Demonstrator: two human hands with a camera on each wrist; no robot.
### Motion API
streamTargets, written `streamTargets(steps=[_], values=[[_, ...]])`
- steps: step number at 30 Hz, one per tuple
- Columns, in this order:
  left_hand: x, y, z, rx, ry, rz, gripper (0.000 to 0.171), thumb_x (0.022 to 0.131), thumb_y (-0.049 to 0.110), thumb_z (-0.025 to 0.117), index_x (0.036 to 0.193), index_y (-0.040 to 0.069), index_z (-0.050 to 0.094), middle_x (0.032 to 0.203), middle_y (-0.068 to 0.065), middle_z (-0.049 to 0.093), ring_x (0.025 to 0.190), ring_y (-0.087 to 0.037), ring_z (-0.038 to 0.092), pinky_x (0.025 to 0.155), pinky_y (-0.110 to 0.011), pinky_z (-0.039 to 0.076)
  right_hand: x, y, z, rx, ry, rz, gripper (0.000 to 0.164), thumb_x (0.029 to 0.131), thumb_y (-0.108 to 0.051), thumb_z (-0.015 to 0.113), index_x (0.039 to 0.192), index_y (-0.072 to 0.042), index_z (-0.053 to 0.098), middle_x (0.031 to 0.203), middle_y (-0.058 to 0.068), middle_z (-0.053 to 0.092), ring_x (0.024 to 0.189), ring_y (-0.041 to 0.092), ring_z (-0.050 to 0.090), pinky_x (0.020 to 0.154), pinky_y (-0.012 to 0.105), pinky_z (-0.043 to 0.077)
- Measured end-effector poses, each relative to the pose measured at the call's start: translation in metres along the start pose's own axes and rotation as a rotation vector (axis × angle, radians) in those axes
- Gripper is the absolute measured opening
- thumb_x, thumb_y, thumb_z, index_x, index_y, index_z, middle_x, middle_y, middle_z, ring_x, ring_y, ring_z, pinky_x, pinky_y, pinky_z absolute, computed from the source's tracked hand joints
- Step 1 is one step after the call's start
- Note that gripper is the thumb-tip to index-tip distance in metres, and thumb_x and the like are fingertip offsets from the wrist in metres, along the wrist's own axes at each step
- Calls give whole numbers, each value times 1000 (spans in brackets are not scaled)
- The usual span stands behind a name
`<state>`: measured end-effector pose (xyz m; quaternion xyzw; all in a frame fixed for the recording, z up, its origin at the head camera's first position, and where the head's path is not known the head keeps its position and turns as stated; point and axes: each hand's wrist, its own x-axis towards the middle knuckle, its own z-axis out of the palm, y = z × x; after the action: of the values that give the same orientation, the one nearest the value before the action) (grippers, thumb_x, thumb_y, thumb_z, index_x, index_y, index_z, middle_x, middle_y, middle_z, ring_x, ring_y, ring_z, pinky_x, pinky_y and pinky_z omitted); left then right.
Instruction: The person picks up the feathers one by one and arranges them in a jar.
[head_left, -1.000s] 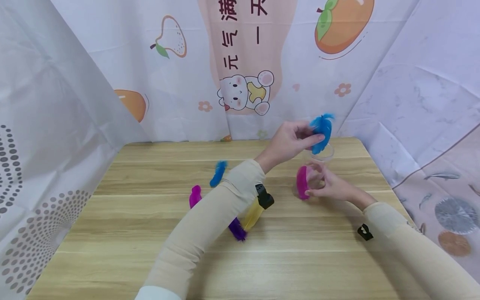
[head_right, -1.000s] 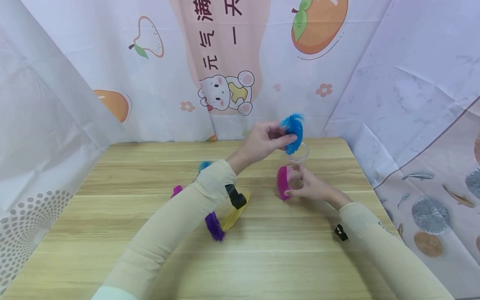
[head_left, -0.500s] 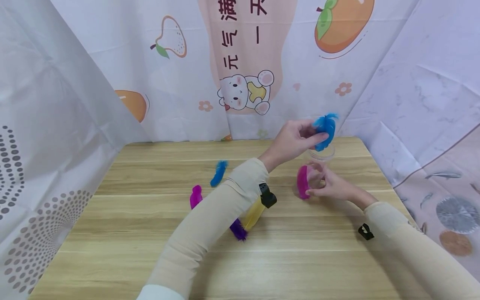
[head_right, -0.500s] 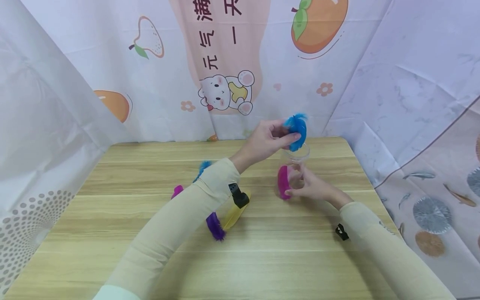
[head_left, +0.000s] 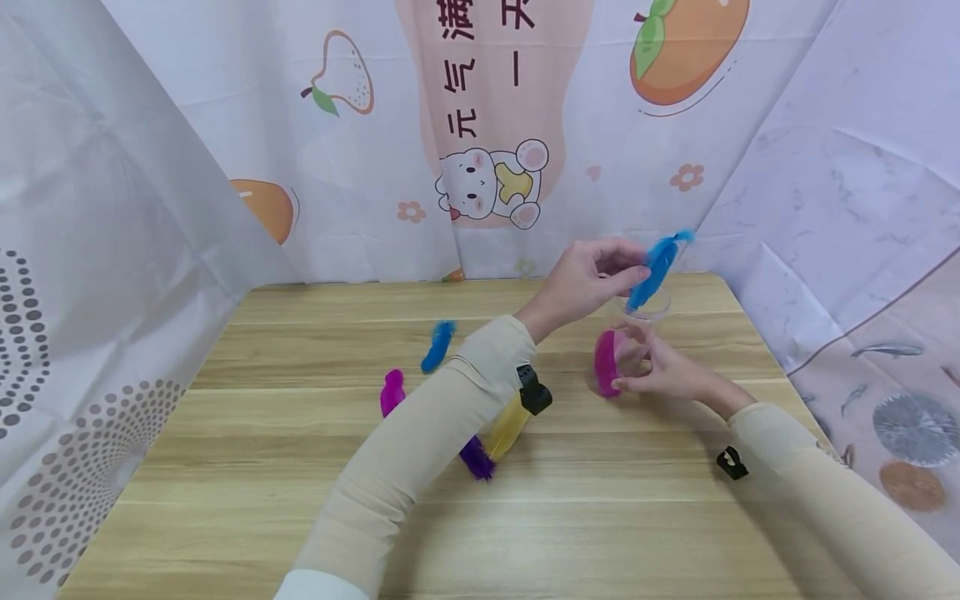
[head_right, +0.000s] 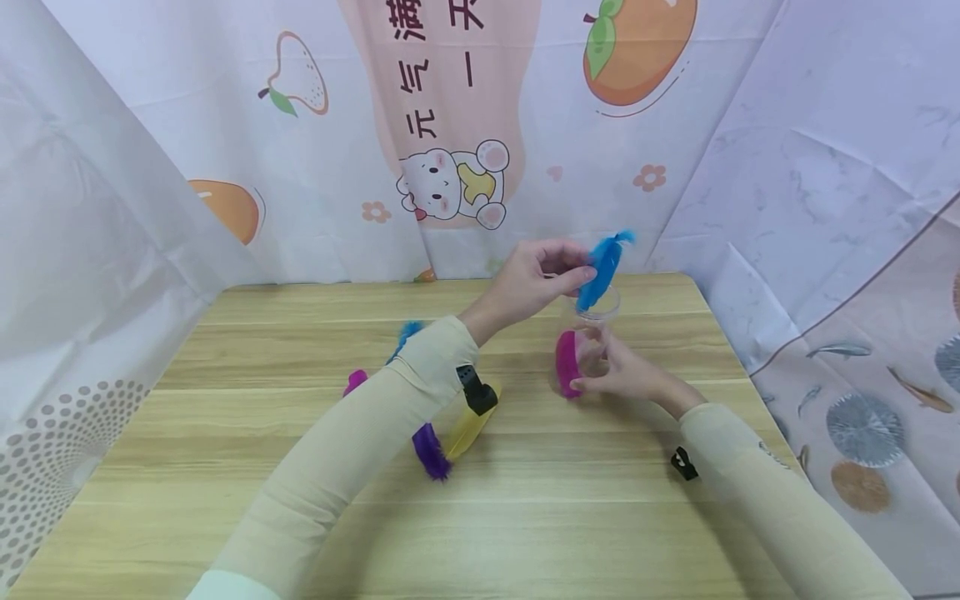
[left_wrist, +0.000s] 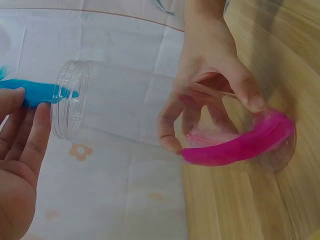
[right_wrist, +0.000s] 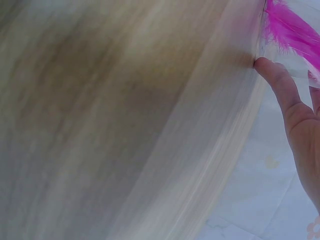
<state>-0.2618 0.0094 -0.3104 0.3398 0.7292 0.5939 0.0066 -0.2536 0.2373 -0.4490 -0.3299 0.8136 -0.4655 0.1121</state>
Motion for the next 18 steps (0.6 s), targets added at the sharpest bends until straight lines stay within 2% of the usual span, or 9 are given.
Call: streamTargets(steps=[7,12,18], values=[[0,1,1,12,6,-1,22,97,8,69,117,0,70,104,-8,73,93,-13,68,84,-22,56,0,2,1,14,0,10,98,85,0,81,154,-14,13,147,28,34,123,55,47,93,67,49],[1,2,4,22,20,9,23,96,8,71,117,1,70,104,-7,75,93,-10,69,86,-20,55,1,2,1,14,8,10,95,84,0,81,153,-12,17,145,28,37,121,52,50,92,65,50],[0,-5,6,17,29,15,22,96,6,71,117,1,68,101,-8,74,91,-11,69,82,-23,56,2,2,1,-10,14,-3,92,85,0,81,151,-11,17,141,25,39,121,47,49,93,63,49]])
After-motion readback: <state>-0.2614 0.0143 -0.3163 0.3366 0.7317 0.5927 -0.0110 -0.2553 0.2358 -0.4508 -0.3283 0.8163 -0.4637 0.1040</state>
